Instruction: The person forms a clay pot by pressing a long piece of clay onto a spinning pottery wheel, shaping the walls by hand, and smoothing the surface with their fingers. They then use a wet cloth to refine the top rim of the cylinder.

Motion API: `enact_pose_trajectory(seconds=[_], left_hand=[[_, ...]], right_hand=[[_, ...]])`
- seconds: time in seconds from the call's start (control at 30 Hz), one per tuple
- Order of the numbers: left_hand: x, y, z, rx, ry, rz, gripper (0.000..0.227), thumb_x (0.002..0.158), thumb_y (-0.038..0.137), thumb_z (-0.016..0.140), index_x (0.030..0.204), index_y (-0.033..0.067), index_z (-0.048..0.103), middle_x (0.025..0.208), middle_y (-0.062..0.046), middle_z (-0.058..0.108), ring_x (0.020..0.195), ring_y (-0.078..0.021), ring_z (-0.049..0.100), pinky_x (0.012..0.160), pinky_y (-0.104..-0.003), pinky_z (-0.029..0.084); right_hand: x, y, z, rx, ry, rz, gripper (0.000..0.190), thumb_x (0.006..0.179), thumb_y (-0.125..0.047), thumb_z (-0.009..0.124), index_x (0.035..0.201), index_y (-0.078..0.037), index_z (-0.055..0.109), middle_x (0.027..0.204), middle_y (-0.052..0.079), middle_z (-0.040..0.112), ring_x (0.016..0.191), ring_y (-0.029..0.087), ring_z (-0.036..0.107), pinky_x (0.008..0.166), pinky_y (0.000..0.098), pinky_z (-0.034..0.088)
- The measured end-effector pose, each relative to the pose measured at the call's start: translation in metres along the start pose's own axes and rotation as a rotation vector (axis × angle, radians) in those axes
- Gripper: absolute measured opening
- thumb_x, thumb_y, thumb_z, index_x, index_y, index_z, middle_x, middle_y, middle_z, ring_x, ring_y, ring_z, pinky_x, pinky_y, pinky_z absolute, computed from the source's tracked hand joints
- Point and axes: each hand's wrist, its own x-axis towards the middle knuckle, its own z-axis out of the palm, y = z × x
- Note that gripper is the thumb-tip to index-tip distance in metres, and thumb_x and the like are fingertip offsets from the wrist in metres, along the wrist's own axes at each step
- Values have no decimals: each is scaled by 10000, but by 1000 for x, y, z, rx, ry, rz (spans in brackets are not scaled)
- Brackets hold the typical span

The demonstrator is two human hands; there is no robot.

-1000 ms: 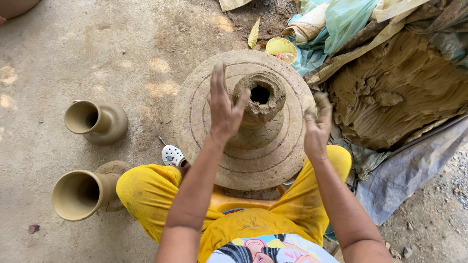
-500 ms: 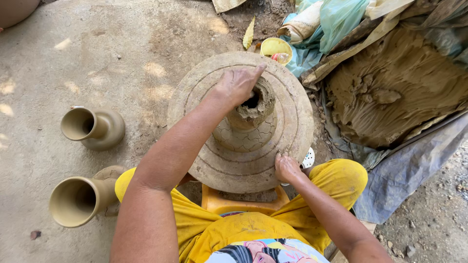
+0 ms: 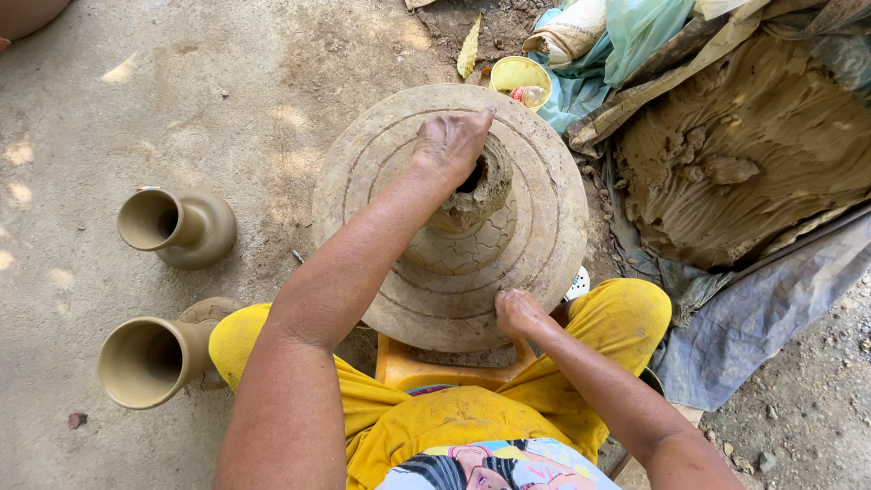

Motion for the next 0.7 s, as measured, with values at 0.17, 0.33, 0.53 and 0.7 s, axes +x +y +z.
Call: enact_pose_trajectory(seconds=[0.17, 0.33, 0.53, 0.7], left_hand=[[2, -3, 0, 4, 159, 96, 840, 876, 17, 685, 1611, 196, 321, 951, -74, 761, 886, -235, 756, 690, -412, 604], [-20, -2, -45, 6, -157, -138, 1041, 827, 141, 697, 1629, 97, 36, 1009, -173, 710, 851, -266, 726, 727, -417, 609], [-12, -2, -28, -111, -73, -107, 983, 873, 41, 640, 1649, 201, 59, 1080, -184, 711, 949, -322, 714, 772, -455, 613], [-10, 1, -24, -106, 6, -75, 921, 869, 16, 630, 1594, 331, 158, 1107, -200, 686, 956, -354, 699, 750, -479, 600]], right_hand=[[-8, -25, -22, -3, -111, 29, 279, 866, -170, 562, 1009, -12, 742, 1053, 258, 720, 1046, 400, 703, 947, 454, 563], [-20, -46, -51, 51, -230, 52, 362, 875, -225, 667, 1173, -27, 719, 1174, 244, 691, 1156, 385, 662, 997, 434, 540], [-30, -59, -56, 191, -316, 3, 577, 932, -240, 661, 1477, -126, 509, 1302, 222, 656, 1217, 338, 625, 1070, 439, 488], [-30, -55, -63, 578, -352, 19, 484, 989, -300, 598, 1454, -182, 540, 1384, 124, 625, 1095, 271, 740, 1073, 412, 534]])
